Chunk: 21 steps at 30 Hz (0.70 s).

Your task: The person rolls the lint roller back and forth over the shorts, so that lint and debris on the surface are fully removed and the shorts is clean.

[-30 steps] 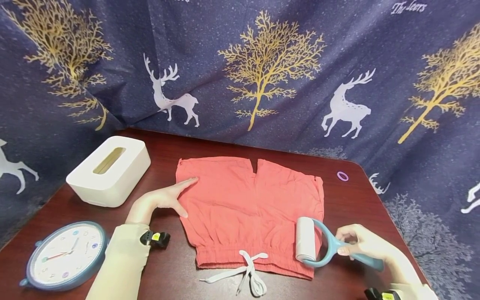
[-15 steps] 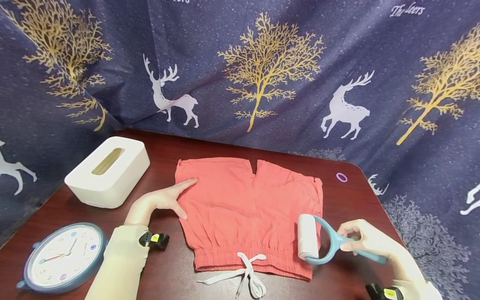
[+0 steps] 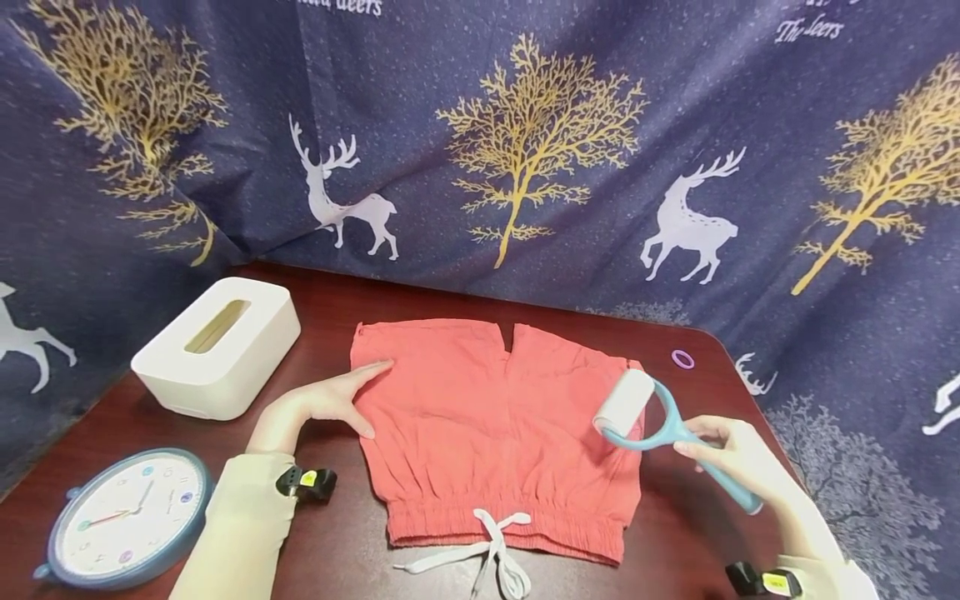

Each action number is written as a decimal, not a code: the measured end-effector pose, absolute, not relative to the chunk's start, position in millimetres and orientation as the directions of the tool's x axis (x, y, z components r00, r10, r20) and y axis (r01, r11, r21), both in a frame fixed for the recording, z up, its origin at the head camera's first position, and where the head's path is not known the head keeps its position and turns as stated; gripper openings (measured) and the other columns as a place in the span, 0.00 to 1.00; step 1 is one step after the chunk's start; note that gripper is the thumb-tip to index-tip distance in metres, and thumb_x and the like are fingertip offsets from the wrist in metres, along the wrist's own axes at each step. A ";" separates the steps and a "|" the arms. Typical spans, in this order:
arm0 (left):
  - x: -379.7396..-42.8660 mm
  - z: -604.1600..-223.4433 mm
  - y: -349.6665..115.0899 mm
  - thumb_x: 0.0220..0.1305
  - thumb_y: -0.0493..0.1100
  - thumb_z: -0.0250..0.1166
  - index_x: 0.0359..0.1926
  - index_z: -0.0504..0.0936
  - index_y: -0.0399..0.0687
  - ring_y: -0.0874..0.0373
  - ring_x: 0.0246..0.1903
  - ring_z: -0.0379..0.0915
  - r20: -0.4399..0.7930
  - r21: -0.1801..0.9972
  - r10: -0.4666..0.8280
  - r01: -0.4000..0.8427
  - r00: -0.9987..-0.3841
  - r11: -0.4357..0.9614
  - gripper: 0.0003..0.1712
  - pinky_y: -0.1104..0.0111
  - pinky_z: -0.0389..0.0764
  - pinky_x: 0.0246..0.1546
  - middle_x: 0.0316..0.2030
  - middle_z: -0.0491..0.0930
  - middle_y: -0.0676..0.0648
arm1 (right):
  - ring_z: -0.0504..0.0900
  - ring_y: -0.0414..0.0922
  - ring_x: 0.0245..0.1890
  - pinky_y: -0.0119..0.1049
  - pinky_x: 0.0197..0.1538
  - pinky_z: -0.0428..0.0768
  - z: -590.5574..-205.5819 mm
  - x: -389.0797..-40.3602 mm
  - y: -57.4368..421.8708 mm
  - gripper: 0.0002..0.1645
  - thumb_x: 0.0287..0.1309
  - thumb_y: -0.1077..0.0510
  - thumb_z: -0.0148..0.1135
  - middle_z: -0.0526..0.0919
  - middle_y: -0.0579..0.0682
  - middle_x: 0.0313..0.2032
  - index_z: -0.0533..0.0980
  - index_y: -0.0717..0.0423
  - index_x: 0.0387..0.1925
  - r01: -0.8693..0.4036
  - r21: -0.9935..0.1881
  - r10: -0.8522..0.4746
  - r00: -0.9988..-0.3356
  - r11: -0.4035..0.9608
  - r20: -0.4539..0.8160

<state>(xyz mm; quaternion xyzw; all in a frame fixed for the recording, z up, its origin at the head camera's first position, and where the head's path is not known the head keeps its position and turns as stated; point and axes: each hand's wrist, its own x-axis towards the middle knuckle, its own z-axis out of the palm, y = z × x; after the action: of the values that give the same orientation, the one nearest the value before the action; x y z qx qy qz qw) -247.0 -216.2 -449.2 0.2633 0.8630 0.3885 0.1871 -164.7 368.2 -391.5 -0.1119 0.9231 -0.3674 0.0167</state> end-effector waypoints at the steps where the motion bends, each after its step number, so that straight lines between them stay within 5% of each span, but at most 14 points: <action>1: -247.0 -449.0 -216.1 0.41 0.50 0.80 0.75 0.50 0.36 0.33 0.72 0.46 -0.117 0.768 0.595 0.307 -0.795 0.562 0.66 0.39 0.53 0.69 0.74 0.49 0.30 | 0.84 0.41 0.23 0.35 0.26 0.81 -393.2 -166.6 368.7 0.18 0.59 0.60 0.67 0.85 0.36 0.30 0.79 0.68 0.47 -0.162 -0.680 -0.178 -0.983 0.715 0.048; 10: -250.7 -448.1 -218.9 0.51 0.48 0.76 0.70 0.63 0.32 0.35 0.68 0.60 0.010 0.711 0.557 0.397 -0.831 0.580 0.51 0.43 0.61 0.67 0.67 0.66 0.32 | 0.84 0.39 0.21 0.32 0.24 0.78 -407.0 -182.7 376.6 0.28 0.63 0.48 0.64 0.88 0.55 0.30 0.77 0.69 0.50 0.013 -0.675 0.097 -0.991 0.738 0.087; 21: -254.0 -444.8 -219.1 0.54 0.42 0.74 0.64 0.71 0.32 0.36 0.62 0.68 0.198 0.662 0.448 0.456 -0.872 0.595 0.38 0.44 0.67 0.63 0.61 0.74 0.32 | 0.80 0.30 0.15 0.27 0.23 0.75 -419.6 -183.2 386.6 0.38 0.61 0.42 0.63 0.88 0.55 0.28 0.74 0.75 0.53 0.241 -0.705 0.397 -0.916 0.667 0.063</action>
<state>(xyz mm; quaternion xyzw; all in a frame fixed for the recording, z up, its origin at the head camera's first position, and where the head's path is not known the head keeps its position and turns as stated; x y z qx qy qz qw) -254.0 -219.1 -444.8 0.2529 0.8930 0.3721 -0.0054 -183.2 386.6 -419.6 0.1757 0.9069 -0.3680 -0.1060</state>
